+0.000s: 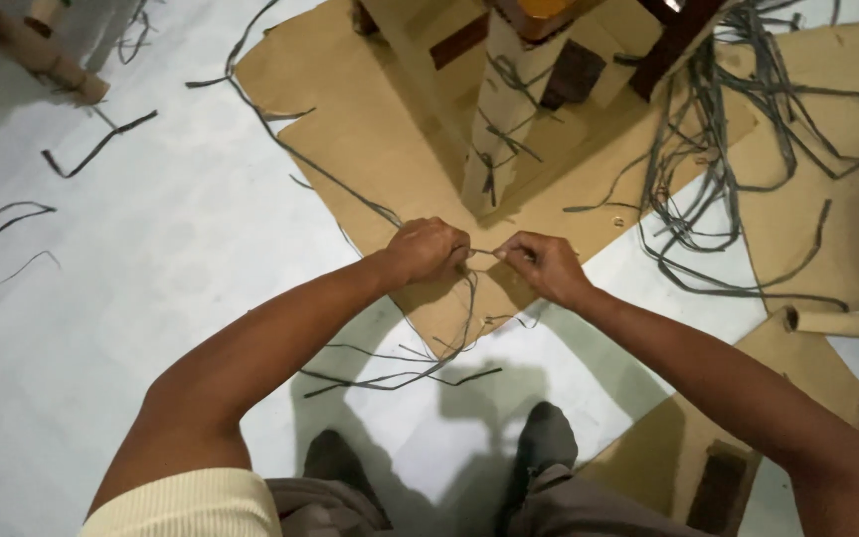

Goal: Tying black straps to secure cardboard protective packaging around the legs and frame of a wooden chair.

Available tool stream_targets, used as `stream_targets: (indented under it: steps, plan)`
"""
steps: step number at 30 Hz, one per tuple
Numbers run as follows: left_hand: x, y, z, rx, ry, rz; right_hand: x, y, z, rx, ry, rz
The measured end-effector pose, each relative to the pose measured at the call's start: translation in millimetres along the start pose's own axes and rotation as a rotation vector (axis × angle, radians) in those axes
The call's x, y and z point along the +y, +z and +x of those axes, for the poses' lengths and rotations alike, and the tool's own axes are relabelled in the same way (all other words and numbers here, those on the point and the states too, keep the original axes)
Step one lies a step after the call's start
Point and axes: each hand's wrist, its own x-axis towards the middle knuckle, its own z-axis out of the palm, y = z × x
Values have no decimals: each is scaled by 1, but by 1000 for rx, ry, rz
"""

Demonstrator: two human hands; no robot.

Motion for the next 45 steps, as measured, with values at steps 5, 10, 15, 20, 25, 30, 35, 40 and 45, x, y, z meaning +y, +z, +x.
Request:
stream_targets:
  steps: [5, 10, 15, 20, 25, 30, 35, 40, 45]
  plan:
    - [-32, -5, 15, -23, -93, 182, 28, -19, 14, 20, 123, -121]
    - [-74, -7, 28, 14, -162, 293, 96, -46, 32, 115, 258, -243]
    - [-104, -2, 45, 182, -230, 20, 180, -75, 67, 392, 405, 5]
    - [-94, -1, 62, 302, -224, -277, 103, -65, 108, 392, 508, 202]
    - [-80, 2, 85, 374, -255, -445, 53, -42, 147, 276, 525, 370]
    - [-68, 2, 100, 334, -202, -724, 90, -26, 169, 199, 526, 380]
    - [-81, 5, 102, 332, -283, -824, 65, -20, 190, 173, 490, 368]
    - [-83, 2, 98, 381, -303, -864, 49, -19, 188, 157, 479, 348]
    - [-83, 14, 118, 393, -330, -860, 33, -20, 184, 138, 460, 329]
